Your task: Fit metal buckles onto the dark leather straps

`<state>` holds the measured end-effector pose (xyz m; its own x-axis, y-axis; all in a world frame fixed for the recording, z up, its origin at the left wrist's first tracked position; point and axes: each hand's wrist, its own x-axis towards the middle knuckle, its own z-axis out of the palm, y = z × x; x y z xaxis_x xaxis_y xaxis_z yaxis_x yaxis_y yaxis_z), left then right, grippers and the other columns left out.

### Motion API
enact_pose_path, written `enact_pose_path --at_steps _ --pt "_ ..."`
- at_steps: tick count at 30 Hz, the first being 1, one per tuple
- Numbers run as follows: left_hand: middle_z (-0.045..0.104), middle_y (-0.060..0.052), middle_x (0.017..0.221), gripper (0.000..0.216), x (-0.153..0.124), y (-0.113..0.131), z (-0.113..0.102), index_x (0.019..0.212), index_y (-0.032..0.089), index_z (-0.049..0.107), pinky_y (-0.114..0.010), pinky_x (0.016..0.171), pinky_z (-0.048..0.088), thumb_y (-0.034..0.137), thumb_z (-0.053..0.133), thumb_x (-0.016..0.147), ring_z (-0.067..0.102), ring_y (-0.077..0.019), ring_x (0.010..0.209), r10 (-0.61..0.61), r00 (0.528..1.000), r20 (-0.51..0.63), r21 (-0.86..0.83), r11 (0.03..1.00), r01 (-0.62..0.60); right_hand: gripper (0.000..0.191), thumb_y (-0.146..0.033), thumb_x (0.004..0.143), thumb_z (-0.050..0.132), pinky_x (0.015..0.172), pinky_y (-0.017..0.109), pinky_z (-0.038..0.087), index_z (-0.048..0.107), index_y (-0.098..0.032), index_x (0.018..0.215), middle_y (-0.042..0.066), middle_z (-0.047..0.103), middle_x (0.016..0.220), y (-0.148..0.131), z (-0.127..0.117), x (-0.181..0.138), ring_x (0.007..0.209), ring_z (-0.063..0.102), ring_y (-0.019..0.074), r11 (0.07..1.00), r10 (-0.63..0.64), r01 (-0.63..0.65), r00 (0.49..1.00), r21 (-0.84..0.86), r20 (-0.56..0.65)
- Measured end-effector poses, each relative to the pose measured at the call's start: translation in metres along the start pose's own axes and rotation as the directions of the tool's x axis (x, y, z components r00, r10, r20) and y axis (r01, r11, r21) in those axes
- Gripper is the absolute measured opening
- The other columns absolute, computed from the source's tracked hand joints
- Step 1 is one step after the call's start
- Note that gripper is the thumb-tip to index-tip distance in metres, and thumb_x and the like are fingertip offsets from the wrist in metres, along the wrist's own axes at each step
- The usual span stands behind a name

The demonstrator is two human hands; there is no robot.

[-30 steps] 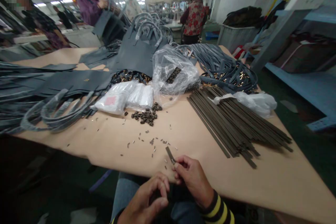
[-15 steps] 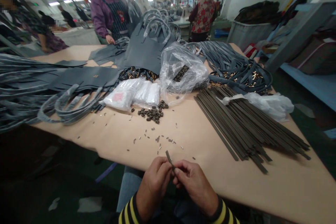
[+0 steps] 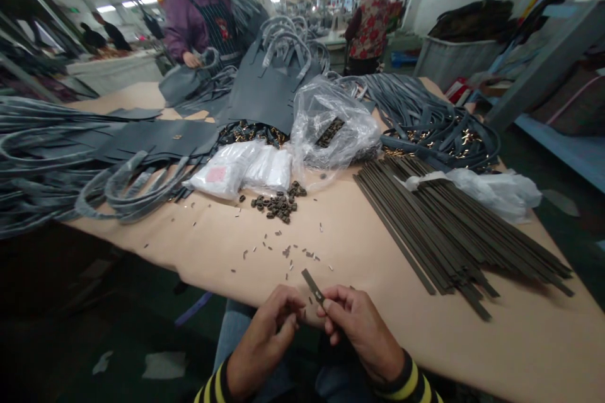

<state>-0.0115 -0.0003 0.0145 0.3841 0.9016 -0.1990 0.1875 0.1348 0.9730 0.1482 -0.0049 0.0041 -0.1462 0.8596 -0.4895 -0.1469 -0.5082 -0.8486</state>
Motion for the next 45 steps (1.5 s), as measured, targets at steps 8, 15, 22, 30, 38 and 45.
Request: enact_pose_path --at_steps 8,15,22,30,38,45 --pt "0.051 0.002 0.060 0.029 0.028 -0.009 0.004 0.085 0.009 0.050 -0.018 0.037 0.039 0.037 0.045 0.076 0.044 -0.0051 0.041 -0.153 0.987 -0.045 -0.273 0.952 0.135 0.030 -0.042 0.068 0.060 0.039 0.015 0.034 0.058 -0.012 0.071 -0.005 0.051 0.049 0.008 0.002 0.003 0.040 0.042 0.0043 1.000 -0.001 0.001 0.995 -0.002 0.095" --pt "0.045 0.007 0.042 0.033 0.035 -0.009 0.004 0.083 0.011 0.050 -0.013 0.027 0.027 0.042 0.047 0.074 0.035 -0.0035 0.029 -0.196 0.980 -0.029 -0.347 0.922 0.174 0.024 -0.037 0.073 0.051 0.040 0.020 0.040 0.058 -0.014 0.074 -0.003 0.051 0.051 0.007 0.003 0.003 0.042 0.047 0.0090 0.966 -0.073 0.090 0.994 -0.244 0.076" --pt "0.049 0.004 0.054 0.020 0.031 -0.018 -0.001 0.078 0.012 0.050 -0.016 0.037 0.032 0.032 0.048 0.074 0.040 -0.0046 0.040 -0.143 0.987 -0.078 -0.203 0.971 0.125 0.025 -0.020 0.078 0.039 0.070 0.032 0.049 0.061 -0.019 0.091 0.008 0.065 0.085 0.013 0.004 -0.001 0.078 0.061 0.0204 0.504 -0.576 0.400 0.816 -0.766 0.048" --pt "0.049 0.003 0.063 0.016 0.028 -0.022 -0.005 0.091 0.015 0.041 -0.020 0.049 0.039 0.025 0.042 0.079 0.046 -0.0078 0.051 -0.080 0.990 -0.117 -0.136 0.989 0.064 0.020 -0.023 0.078 0.044 0.077 0.030 0.045 0.060 -0.018 0.089 0.007 0.066 0.089 0.001 0.007 -0.001 0.085 0.059 0.0205 0.652 -0.386 0.297 0.922 -0.697 0.032" --pt "0.052 0.002 0.059 0.008 0.033 -0.018 -0.003 0.081 0.016 0.044 -0.020 0.047 0.040 0.023 0.041 0.078 0.047 -0.0081 0.048 -0.090 0.992 -0.089 -0.071 0.994 0.084 0.027 -0.039 0.079 0.040 0.044 0.020 0.037 0.050 -0.018 0.065 -0.003 0.051 0.051 -0.004 0.006 0.014 0.046 0.049 0.0109 0.863 -0.129 0.174 0.984 -0.474 0.127" --pt "0.055 -0.010 0.099 0.021 0.090 -0.014 -0.068 0.098 0.015 0.049 -0.035 0.085 0.042 0.018 0.038 0.080 0.051 -0.0186 0.096 0.496 0.829 -0.259 0.741 0.652 -0.159 0.041 -0.061 0.067 0.042 0.032 0.016 0.018 0.042 -0.020 0.059 -0.011 0.033 0.035 -0.011 -0.010 0.044 0.029 0.024 0.0038 0.952 0.020 -0.018 1.000 -0.306 0.003"
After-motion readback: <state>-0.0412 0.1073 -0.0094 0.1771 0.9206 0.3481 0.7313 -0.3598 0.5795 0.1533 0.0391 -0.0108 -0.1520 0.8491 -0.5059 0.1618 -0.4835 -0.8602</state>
